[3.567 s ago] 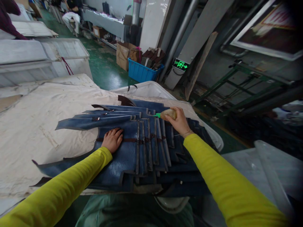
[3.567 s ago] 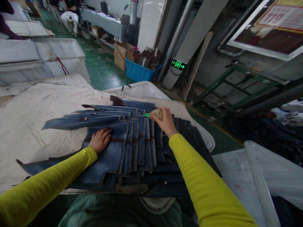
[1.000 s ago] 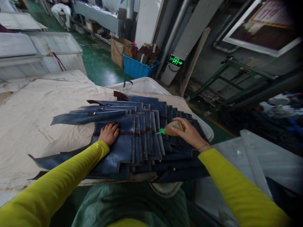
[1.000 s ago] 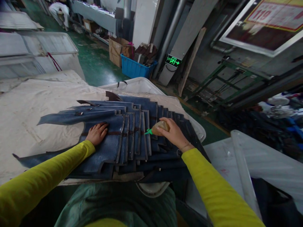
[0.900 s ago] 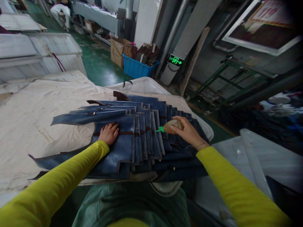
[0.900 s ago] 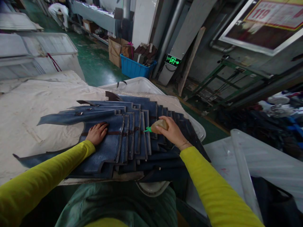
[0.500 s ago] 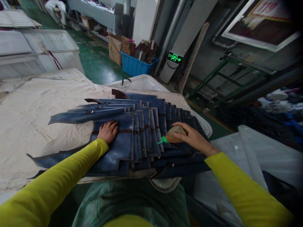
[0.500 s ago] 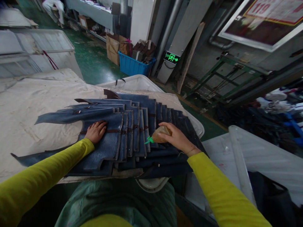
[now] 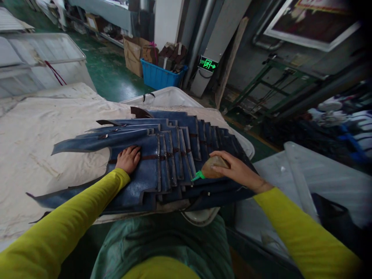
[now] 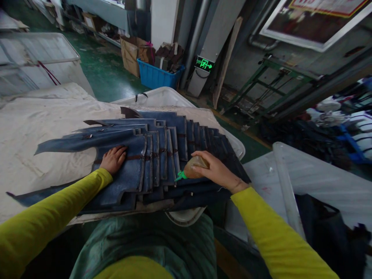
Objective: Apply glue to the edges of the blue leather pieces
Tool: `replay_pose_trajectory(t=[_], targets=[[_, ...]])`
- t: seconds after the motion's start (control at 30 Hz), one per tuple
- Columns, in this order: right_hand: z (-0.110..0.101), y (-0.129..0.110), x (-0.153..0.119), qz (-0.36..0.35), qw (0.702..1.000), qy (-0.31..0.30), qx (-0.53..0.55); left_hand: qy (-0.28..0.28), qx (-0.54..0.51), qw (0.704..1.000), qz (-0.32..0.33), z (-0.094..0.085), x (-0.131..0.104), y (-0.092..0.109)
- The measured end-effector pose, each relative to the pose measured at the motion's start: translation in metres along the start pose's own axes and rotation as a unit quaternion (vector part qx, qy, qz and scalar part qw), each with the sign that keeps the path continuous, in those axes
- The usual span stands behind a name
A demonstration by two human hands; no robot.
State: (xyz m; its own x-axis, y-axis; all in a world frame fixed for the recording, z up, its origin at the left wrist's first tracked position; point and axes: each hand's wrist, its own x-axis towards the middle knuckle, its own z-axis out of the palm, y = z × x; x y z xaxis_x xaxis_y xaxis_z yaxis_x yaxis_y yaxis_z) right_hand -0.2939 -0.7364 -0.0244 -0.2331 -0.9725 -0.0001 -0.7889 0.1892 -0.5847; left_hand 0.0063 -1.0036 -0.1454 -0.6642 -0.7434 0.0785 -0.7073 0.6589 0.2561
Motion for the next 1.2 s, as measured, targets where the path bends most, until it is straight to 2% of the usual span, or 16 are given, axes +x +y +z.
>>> replay_pose_trajectory(t=[0.17,0.37,0.53,0.87,1.0,1.2], targets=[[0.003,0.001,-0.007,-0.001,1.0,0.03,-0.001,0.003,0.003,1.0,0.003,0.001,0.0,-0.001],[-0.001,-0.003,-0.018,0.015,1.0,0.001,0.025,-0.005,0.002,1.0,0.002,-0.002,0.0,0.001],[-0.002,-0.007,-0.024,0.04,0.996,0.067,0.043,0.001,0.003,1.0,0.0,-0.003,0.0,0.002],[0.015,-0.005,-0.034,0.015,0.999,0.036,0.029,-0.009,-0.003,1.0,-0.001,-0.004,0.0,0.002],[0.018,-0.006,-0.027,0.009,0.998,0.057,0.02,-0.01,-0.001,1.0,-0.003,-0.004,0.0,0.002],[0.03,0.006,0.003,-0.009,0.991,0.134,0.011,-0.004,0.004,1.0,-0.001,-0.002,0.001,0.001]])
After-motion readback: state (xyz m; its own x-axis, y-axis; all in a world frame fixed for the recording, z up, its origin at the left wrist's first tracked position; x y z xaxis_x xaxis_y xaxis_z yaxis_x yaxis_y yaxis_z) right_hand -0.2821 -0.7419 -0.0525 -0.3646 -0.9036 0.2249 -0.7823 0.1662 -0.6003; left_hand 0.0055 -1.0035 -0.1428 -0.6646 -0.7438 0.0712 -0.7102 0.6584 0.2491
